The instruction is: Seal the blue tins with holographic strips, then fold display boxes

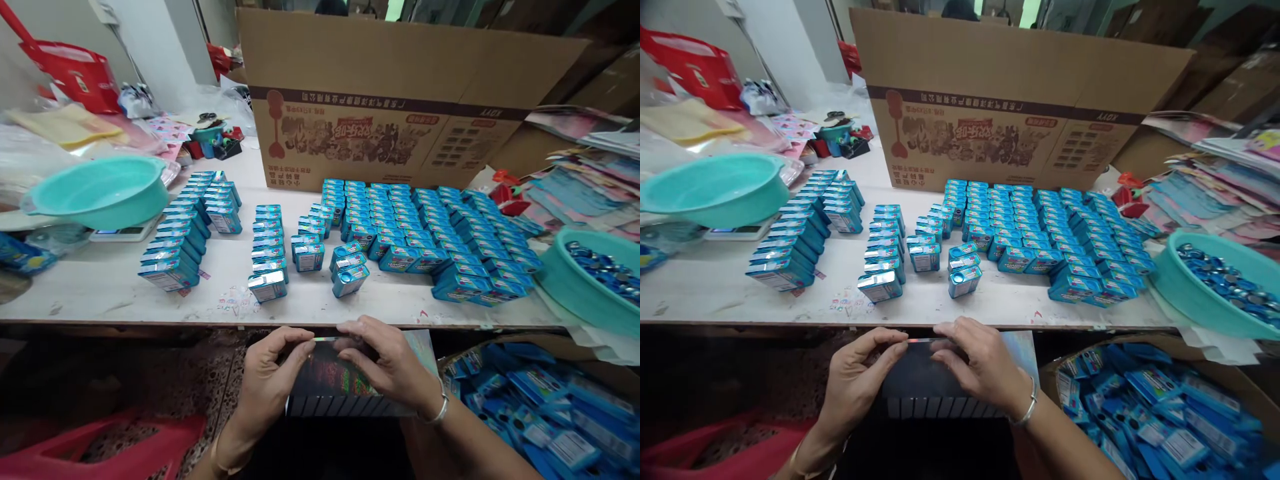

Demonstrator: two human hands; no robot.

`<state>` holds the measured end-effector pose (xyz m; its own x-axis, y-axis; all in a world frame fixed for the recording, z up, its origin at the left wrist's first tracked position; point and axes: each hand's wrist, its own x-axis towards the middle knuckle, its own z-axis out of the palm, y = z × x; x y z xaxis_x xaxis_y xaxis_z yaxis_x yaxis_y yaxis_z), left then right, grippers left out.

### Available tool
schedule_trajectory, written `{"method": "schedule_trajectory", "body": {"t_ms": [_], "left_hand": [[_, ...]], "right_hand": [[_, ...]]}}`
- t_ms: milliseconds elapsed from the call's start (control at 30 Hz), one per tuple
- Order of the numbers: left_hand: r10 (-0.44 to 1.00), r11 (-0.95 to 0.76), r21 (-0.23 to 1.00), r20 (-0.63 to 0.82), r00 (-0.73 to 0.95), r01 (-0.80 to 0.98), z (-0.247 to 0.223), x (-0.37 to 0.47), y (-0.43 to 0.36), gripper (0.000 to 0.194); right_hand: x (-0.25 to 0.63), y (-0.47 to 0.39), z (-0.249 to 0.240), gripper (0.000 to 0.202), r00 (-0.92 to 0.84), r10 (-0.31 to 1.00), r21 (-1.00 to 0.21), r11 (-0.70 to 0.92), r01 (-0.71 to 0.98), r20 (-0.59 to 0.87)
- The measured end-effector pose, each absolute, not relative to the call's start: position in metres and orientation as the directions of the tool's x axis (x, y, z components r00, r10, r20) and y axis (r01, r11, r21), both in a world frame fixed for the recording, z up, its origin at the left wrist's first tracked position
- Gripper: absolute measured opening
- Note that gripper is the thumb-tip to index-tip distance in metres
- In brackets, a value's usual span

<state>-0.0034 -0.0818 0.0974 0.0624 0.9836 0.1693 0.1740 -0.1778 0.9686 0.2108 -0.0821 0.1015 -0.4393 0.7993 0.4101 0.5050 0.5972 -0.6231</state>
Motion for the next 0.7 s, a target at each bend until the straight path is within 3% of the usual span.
{"method": "schedule_trajectory", "body": {"t_ms": [167,300,500,700], "left_hand": [[0.961,-0.226,0.965,0.198,0.195,0.134,0.093,-0.001,-0.087,0.030],[0.944,-0.228,0.952,0.164,0.285,0.206,0.094,0.000,-0.089,0.019],[0.938,-0.150,0.953,0.052,0.343,0.263,0.097,0.000,-0.091,0.013],[0.929,-0.074,0.955,-0.039,0.369,0.286,0.096,0.001,-0.091,0.015]], "right_hand": [[0.220,-0.087,0.098,0.010,-0.423,0.801,-0.630,0.597,0.498,0.424],[0.223,-0.091,0.098,0.012,-0.420,0.785,-0.603,0.620,0.503,0.456],[0.228,-0.097,0.098,0.020,-0.480,0.790,-0.566,0.610,0.555,0.381],[0.233,-0.098,0.099,0.013,-0.488,0.810,-0.691,0.556,0.462,0.325]]}}
